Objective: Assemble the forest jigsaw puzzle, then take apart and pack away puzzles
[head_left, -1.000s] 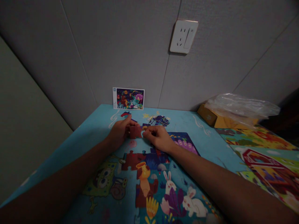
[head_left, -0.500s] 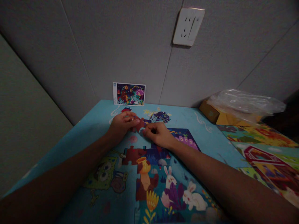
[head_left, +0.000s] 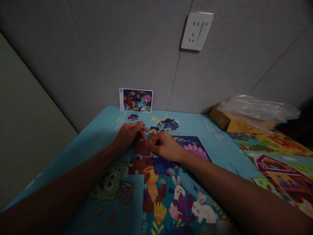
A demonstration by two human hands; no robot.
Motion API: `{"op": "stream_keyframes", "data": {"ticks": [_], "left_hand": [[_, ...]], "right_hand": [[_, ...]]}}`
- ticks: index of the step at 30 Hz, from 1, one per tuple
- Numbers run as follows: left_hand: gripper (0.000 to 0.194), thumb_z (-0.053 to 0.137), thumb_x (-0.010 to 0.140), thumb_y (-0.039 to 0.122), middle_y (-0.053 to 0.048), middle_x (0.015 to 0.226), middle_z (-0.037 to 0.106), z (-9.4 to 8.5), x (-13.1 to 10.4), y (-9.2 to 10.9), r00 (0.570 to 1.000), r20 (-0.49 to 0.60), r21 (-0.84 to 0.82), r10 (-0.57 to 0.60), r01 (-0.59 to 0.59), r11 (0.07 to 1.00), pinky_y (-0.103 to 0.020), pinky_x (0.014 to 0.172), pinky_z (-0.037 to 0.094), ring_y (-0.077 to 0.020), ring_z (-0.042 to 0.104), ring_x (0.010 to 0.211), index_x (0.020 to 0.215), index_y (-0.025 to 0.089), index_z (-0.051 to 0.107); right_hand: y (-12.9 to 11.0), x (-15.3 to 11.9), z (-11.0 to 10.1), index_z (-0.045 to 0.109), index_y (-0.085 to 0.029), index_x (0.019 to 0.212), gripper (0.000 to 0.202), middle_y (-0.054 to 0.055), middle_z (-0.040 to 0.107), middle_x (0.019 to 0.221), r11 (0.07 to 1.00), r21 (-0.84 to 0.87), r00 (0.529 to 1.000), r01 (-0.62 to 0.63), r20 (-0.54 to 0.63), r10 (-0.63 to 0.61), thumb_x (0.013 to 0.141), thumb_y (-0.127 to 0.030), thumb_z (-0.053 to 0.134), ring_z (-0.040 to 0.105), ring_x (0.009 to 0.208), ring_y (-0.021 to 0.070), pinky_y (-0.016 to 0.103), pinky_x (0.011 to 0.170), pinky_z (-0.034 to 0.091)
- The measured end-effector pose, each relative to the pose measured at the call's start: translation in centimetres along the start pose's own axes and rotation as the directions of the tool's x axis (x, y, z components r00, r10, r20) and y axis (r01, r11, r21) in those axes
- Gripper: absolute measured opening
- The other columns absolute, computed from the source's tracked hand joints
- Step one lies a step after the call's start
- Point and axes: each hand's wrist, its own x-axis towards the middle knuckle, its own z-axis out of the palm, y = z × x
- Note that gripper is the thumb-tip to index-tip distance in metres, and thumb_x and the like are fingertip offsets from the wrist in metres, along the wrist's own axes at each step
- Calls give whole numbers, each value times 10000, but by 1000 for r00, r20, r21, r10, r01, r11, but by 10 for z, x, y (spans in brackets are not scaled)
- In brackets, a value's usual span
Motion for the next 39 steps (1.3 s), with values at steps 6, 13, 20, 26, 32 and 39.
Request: {"op": "stream_keyframes", "data": {"ticks": [6,13,20,26,32,39], "left_hand": [[375,687,737,497,-3,514,603,2,-2,4,996,66,-90,-61,67,994,-201,325,278,-70,426,330,702,125,657],[369,678,726,502,-28,514,621,-5,-7,11,976,195,0,-99,101,995,-215,320,243,-87,440,312,673,137,677],[327,731,682,477,-33,487,610,-7,-10,10,961,275,62,-39,23,998,-218,384,272,-113,473,385,652,156,673],[288,758,676,419,-5,527,602,-5,-10,8,977,214,11,22,-25,1000,-277,537,466,-130,533,455,796,165,695],[273,750,694,348,79,486,440,-4,-13,12,976,208,77,59,-77,994,-202,433,327,-72,391,399,883,184,641],[267,703,742,350,72,522,457,-7,-10,7,971,228,122,73,-103,987,-184,420,214,-60,363,410,895,174,572]], "right_hand": [[-48,-24,6,672,-139,604,189,17,642,544,953,-108,881,-285,362,304,737,-153,538,493,404,92,202,398,381],[-33,-16,6,675,-135,645,195,13,670,593,978,50,937,-204,298,180,777,-149,534,481,396,67,184,405,376],[-25,-5,-8,685,-131,635,312,-15,517,416,966,79,965,-245,-76,251,876,-250,526,381,358,68,218,408,275],[-62,-42,-5,723,-169,800,247,58,671,651,831,-556,987,-24,117,107,772,-412,690,577,561,159,260,477,311],[-83,-78,27,541,-148,1298,415,99,727,865,716,-555,817,423,575,-37,889,-217,549,646,640,181,282,459,322],[-71,-71,29,629,-156,1074,307,98,702,773,698,-626,874,349,487,-1,793,-279,646,653,693,217,274,492,344]]}}
